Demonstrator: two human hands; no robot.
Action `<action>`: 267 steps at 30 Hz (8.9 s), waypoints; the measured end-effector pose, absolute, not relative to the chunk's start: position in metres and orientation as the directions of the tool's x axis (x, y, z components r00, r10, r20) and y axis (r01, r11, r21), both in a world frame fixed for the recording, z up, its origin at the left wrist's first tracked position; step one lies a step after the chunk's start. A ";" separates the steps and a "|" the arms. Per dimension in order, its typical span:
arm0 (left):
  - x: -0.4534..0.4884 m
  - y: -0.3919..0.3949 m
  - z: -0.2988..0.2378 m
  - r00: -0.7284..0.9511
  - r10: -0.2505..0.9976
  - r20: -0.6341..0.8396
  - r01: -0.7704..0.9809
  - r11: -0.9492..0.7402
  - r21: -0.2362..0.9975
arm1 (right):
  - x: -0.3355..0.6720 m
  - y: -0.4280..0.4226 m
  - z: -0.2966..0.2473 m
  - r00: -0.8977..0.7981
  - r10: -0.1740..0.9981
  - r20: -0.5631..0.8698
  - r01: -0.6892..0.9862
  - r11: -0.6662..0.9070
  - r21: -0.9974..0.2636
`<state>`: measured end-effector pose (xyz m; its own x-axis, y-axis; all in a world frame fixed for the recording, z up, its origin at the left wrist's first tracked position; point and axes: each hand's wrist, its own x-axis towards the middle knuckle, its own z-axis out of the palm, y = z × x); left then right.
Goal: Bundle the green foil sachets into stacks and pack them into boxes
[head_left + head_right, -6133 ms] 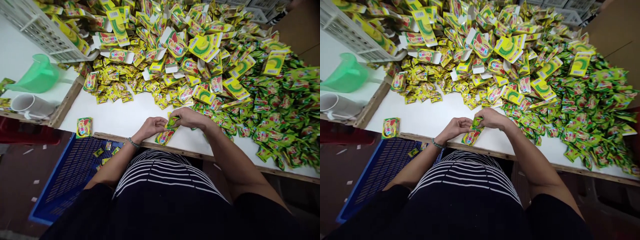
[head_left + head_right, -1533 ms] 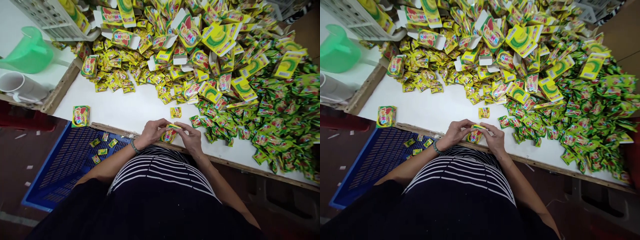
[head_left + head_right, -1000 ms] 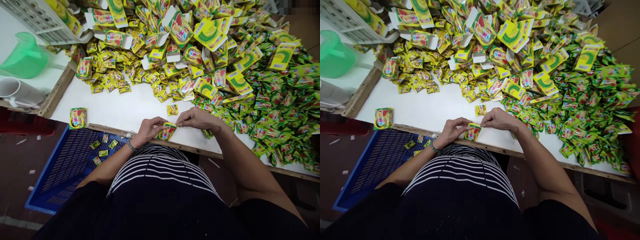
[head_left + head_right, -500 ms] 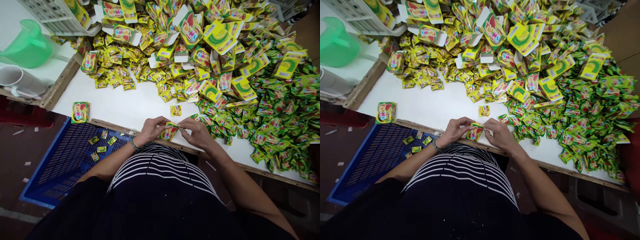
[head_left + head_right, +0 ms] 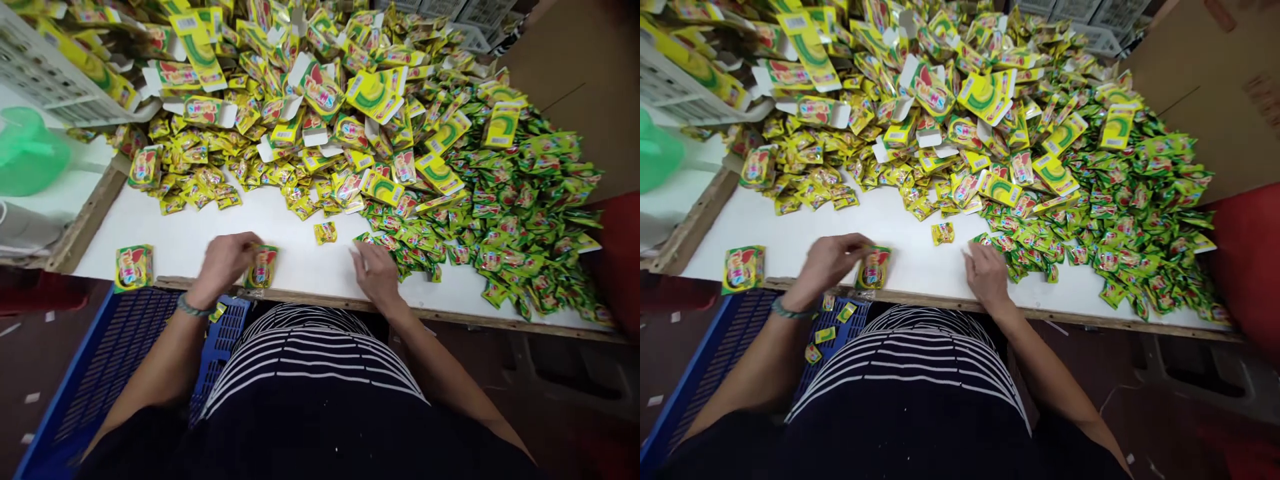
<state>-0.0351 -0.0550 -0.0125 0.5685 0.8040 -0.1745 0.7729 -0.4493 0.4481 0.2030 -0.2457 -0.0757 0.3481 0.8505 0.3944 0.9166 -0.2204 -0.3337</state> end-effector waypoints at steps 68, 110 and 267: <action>0.258 -0.064 -0.043 0.961 0.241 0.136 0.199 -0.944 0.263 | 0.216 -0.238 -0.102 0.781 0.623 0.050 0.363 -0.387 -0.848; 0.055 -0.115 -0.074 0.702 0.577 -0.418 0.139 0.464 0.875 | 0.240 -0.222 -0.051 0.539 0.842 -0.006 0.464 -0.303 -0.832; 0.014 -0.130 -0.070 0.769 0.633 0.094 0.133 -0.301 0.944 | 0.189 -0.236 -0.069 0.315 0.904 0.289 0.577 0.060 -0.815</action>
